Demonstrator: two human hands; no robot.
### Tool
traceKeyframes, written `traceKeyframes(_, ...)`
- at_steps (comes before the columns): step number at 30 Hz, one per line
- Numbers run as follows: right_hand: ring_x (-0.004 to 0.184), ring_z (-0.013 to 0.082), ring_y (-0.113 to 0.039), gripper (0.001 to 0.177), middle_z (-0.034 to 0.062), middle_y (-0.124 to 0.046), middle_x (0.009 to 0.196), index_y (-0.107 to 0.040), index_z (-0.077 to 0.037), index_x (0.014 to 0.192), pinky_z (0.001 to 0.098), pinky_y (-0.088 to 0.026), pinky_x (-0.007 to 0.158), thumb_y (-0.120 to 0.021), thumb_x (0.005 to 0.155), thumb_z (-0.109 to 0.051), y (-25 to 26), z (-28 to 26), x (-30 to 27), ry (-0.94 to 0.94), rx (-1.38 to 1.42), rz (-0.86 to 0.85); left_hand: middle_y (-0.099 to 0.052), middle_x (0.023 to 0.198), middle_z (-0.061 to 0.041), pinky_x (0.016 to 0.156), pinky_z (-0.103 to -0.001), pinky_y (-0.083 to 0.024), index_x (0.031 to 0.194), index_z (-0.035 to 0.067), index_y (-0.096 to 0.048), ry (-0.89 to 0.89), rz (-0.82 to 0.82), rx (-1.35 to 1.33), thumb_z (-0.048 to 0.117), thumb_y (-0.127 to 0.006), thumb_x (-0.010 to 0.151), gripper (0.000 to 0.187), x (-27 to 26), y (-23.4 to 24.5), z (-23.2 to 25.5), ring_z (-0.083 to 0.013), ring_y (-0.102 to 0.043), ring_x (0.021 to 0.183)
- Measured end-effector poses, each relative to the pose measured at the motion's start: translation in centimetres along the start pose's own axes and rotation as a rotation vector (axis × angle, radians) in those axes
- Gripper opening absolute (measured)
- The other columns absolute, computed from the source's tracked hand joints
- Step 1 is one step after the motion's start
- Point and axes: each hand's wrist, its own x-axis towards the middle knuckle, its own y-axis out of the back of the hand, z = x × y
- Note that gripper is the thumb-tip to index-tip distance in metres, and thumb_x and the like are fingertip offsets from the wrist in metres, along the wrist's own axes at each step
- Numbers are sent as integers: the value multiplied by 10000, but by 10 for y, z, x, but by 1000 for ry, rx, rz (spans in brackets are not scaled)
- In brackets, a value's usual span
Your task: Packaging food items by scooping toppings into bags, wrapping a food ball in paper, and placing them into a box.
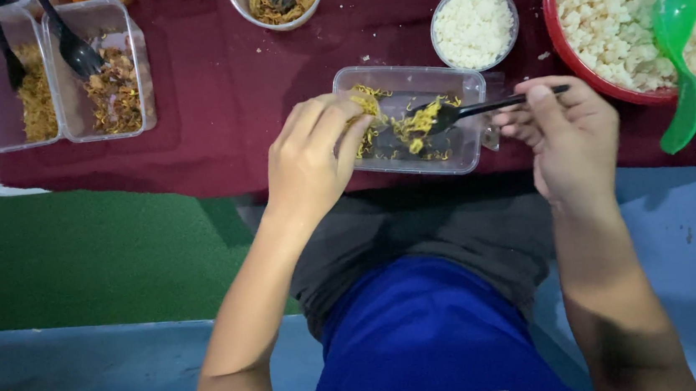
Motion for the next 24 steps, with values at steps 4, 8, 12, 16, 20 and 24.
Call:
traceKeyframes(4, 723, 198, -748, 128, 169, -695, 813, -636, -8, 1118, 226, -629, 637, -606, 1128, -131, 2, -27, -9, 66, 1, 52, -660, 984, -127, 848, -398, -561, 966, -12, -672, -126, 5, -5, 3, -714, 1000, 56, 8, 1, 3, -318, -623, 881)
traceKeyframes(8, 774, 254, -753, 212, 154, -651, 886, -595, 16, 1147, 259, -634, 647, -616, 1151, -195, -14, -53, -23, 240, -98, 30, -702, 1036, -85, 869, -388, -563, 994, 26, -690, -202, -60, 9, 13, -692, 1014, 23, 11, -5, 6, -305, -636, 917)
traceKeyframes(12, 861, 339, -735, 200, 312, -648, 957, -558, 198, 1185, 351, -633, 742, -497, 1202, 9, -39, -86, -38, 583, -420, -217, -705, 1122, -133, 892, -427, -553, 1094, 10, -658, -194, -122, -42, 5, -642, 1023, 73, 6, -12, 1, -335, -671, 993)
traceKeyframes(16, 847, 270, -759, 112, 225, -735, 905, -680, 167, 1131, 315, -610, 780, -575, 1126, 127, -45, -105, -37, 748, -688, -364, -694, 1077, -129, 891, -449, -573, 1041, 28, -650, -174, -84, -19, 96, -703, 1024, 87, 1, -18, 0, -339, -683, 990)
traceKeyframes(20, 934, 299, -717, 100, 166, -743, 1033, -720, 76, 1095, 355, -547, 857, -638, 1069, 25, -49, -118, -32, 954, -837, -606, -686, 1040, -143, 899, -449, -560, 1027, 16, -635, -171, -99, -16, 22, -671, 998, 47, -1, -18, -2, -352, -674, 992)
traceKeyframes(24, 860, 340, -713, 91, 211, -737, 967, -726, 128, 1039, 384, -546, 799, -653, 1065, 81, -50, -116, -34, 1008, -786, -539, -670, 1004, -128, 865, -430, -547, 956, 23, -588, -183, -106, -9, -37, -643, 960, 82, 3, -14, -1, -338, -664, 954)
